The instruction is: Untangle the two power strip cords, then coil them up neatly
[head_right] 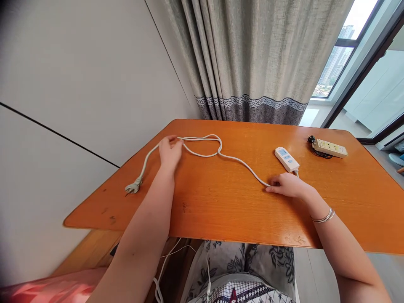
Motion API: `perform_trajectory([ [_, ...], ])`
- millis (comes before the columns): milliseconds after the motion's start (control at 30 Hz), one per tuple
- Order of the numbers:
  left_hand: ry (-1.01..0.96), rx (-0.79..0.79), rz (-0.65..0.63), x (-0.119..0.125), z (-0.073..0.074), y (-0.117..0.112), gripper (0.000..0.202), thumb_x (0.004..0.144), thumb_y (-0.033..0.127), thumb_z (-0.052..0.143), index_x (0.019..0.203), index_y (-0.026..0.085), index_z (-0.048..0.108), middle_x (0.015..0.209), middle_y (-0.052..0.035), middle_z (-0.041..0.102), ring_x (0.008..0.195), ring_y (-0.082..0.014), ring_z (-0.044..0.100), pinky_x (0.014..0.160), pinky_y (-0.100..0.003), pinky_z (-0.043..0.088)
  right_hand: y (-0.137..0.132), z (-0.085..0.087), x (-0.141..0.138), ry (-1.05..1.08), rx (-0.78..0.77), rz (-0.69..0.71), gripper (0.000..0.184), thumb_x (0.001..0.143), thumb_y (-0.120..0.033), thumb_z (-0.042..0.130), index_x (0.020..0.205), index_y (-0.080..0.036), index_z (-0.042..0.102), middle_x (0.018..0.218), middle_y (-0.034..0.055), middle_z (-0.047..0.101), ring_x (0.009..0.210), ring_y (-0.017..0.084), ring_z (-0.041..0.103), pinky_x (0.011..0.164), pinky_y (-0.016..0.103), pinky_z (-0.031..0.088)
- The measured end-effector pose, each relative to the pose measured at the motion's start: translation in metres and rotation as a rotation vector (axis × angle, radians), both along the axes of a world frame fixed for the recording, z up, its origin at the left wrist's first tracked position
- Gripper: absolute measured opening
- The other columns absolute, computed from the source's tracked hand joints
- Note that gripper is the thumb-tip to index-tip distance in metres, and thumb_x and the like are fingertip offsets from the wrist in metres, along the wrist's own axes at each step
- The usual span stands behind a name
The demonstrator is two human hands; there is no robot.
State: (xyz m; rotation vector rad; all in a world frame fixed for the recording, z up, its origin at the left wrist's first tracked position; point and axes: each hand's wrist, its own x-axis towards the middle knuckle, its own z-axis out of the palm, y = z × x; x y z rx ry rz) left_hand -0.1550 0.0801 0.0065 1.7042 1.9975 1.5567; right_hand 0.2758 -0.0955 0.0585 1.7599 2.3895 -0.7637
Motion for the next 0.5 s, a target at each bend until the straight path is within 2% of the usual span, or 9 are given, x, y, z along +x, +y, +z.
perform_trajectory([
  [67, 0.093, -0.041, -0.032, 0.015, 0.003, -0.007, 0.031, 0.083, 0.025, 0.057, 0.112, 0.015, 0.062, 0.120, -0.0162, 0.062, 0.093, -0.0238, 0.068, 0.095, -0.043, 0.055, 0.000, -0.002, -0.004, 0.059, 0.039, 0.008, 0.041, 0.090, -0.060, 0.051, 0.079, -0.022, 0.060, 0.078, 0.0038, 0.069, 0.067, 0.019, 0.058, 0.061, 0.031, 0.038],
  [167, 0.337, -0.072, -0.235, 0.035, 0.004, -0.015, 0.026, 0.087, 0.025, 0.052, 0.107, 0.016, 0.067, 0.116, -0.0143, 0.069, 0.111, -0.0281, 0.065, 0.103, -0.046, 0.049, 0.000, -0.006, -0.010, 0.124, 0.092, 0.039, 0.031, 0.092, -0.050, 0.053, 0.095, -0.021, 0.063, 0.090, 0.0059, 0.071, 0.075, 0.020, 0.061, 0.067, 0.031, 0.041],
  [233, 0.469, -0.108, -0.362, 0.045, 0.000, -0.017, 0.028, 0.090, 0.024, 0.048, 0.107, 0.018, 0.069, 0.124, -0.0126, 0.069, 0.125, -0.0286, 0.059, 0.111, -0.048, 0.044, 0.001, -0.009, -0.012, 0.162, 0.109, 0.069, 0.026, 0.093, -0.041, 0.051, 0.101, -0.020, 0.064, 0.093, 0.0067, 0.071, 0.078, 0.020, 0.062, 0.071, 0.031, 0.043],
  [400, 0.593, -0.219, -0.514, 0.055, -0.013, -0.017, 0.039, 0.092, 0.021, 0.042, 0.124, 0.017, 0.065, 0.148, -0.0109, 0.055, 0.141, -0.0257, 0.046, 0.118, -0.048, 0.036, 0.001, -0.014, -0.012, 0.319, 0.040, 0.183, 0.014, 0.087, -0.026, 0.055, 0.092, -0.019, 0.066, 0.085, 0.0041, 0.068, 0.073, 0.016, 0.058, 0.069, 0.028, 0.044],
  [500, 0.599, -0.234, -0.535, 0.057, -0.011, -0.019, 0.048, 0.091, 0.016, 0.040, 0.135, 0.015, 0.058, 0.154, -0.0124, 0.049, 0.143, -0.0251, 0.043, 0.119, -0.048, 0.035, -0.001, -0.014, -0.010, 0.357, -0.063, 0.255, 0.012, 0.080, -0.019, 0.058, 0.089, -0.018, 0.066, 0.081, 0.0015, 0.065, 0.069, 0.013, 0.055, 0.066, 0.025, 0.042],
])
